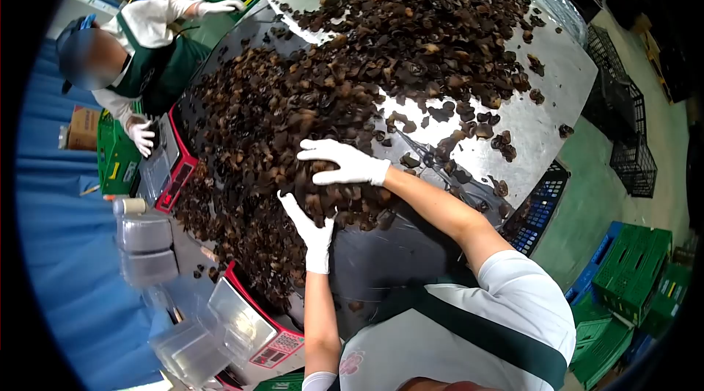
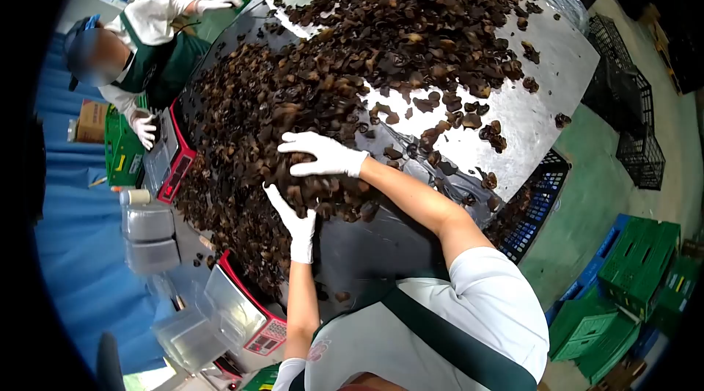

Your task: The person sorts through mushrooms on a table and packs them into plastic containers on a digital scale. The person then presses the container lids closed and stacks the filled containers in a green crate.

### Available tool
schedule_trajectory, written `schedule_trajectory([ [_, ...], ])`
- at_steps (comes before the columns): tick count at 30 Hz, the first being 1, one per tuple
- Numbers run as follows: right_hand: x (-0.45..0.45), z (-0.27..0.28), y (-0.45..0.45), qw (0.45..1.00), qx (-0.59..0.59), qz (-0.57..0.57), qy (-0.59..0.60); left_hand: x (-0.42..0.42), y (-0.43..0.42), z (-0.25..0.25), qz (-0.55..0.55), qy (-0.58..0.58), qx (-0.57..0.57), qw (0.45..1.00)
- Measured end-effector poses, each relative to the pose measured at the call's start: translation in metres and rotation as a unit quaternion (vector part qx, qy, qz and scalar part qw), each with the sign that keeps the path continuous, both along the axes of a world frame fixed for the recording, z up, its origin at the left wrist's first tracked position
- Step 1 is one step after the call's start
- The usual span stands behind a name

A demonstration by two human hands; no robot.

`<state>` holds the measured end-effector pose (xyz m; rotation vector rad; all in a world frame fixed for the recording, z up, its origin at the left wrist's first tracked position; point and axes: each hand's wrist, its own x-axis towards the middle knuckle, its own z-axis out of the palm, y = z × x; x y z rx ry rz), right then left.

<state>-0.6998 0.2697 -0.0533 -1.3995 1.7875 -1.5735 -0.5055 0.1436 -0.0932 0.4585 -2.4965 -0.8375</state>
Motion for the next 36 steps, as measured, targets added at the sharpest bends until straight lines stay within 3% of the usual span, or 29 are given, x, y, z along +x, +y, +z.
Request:
schedule_trajectory([
  [1,0.011,0.01,0.004,0.999,0.018,0.026,-0.018,0.004,0.001,0.009,-0.007,-0.025,-0.019,0.999],
  [2,0.018,0.015,0.011,0.999,0.027,0.04,-0.023,0.009,0.003,0.009,-0.019,0.003,0.044,0.999],
  [3,0.02,0.02,0.02,0.998,0.036,0.053,-0.028,0.014,-0.004,0.004,-0.031,0.001,-0.09,0.995],
  [5,0.007,0.029,0.049,0.999,0.046,-0.005,0.026,0.025,0.001,0.01,-0.026,-0.021,-0.078,0.996],
  [7,-0.016,0.052,0.093,0.981,0.085,-0.171,-0.031,0.029,0.018,0.031,-0.02,-0.005,-0.06,0.998],
  [10,-0.077,0.05,0.167,0.899,-0.005,-0.437,-0.034,0.047,0.03,0.028,0.024,-0.02,-0.026,0.999],
  [11,-0.109,0.03,0.198,0.851,-0.006,-0.522,0.06,0.05,0.036,0.035,0.049,-0.021,0.005,0.999],
  [13,-0.167,0.002,0.265,0.753,0.042,-0.641,0.145,0.054,0.042,0.038,0.087,-0.006,0.008,0.996],
  [15,-0.221,-0.032,0.32,0.739,-0.002,-0.67,0.069,0.048,0.05,0.047,0.109,0.007,0.0,0.994],
  [16,-0.254,-0.058,0.347,0.751,-0.039,-0.658,-0.04,0.046,0.052,0.049,0.101,0.014,-0.013,0.995],
  [17,-0.255,-0.057,0.341,0.732,-0.115,-0.632,-0.227,0.041,0.052,0.049,0.091,0.023,-0.025,0.995],
  [20,-0.284,-0.071,0.317,0.8,-0.138,-0.536,-0.234,0.025,0.055,0.058,0.043,-0.014,-0.079,0.996],
  [23,-0.292,-0.056,0.288,0.828,-0.094,-0.478,-0.277,0.005,0.054,0.061,0.002,-0.038,-0.089,0.995],
  [24,-0.245,0.001,0.247,0.795,-0.12,-0.478,-0.354,-0.002,0.053,0.061,-0.011,-0.041,-0.095,0.995],
  [25,-0.258,-0.02,0.255,0.761,-0.121,-0.484,-0.415,-0.01,0.052,0.06,-0.021,-0.043,-0.103,0.994],
  [29,-0.25,-0.046,0.224,0.769,-0.012,-0.491,-0.409,-0.044,0.054,0.064,-0.074,-0.126,-0.173,0.974],
  [31,-0.243,-0.054,0.192,0.831,-0.039,-0.342,-0.436,-0.058,0.06,0.064,-0.114,-0.154,-0.195,0.962],
  [33,-0.204,-0.039,0.141,0.871,0.0,-0.307,-0.384,-0.067,0.064,0.068,-0.151,-0.191,-0.204,0.948],
  [35,-0.163,-0.027,0.077,0.927,0.022,-0.214,-0.308,-0.071,0.058,0.058,-0.109,-0.237,-0.23,0.938],
  [36,-0.146,-0.022,0.055,0.957,0.033,-0.108,-0.268,-0.07,0.048,0.054,-0.084,-0.276,-0.246,0.925],
])
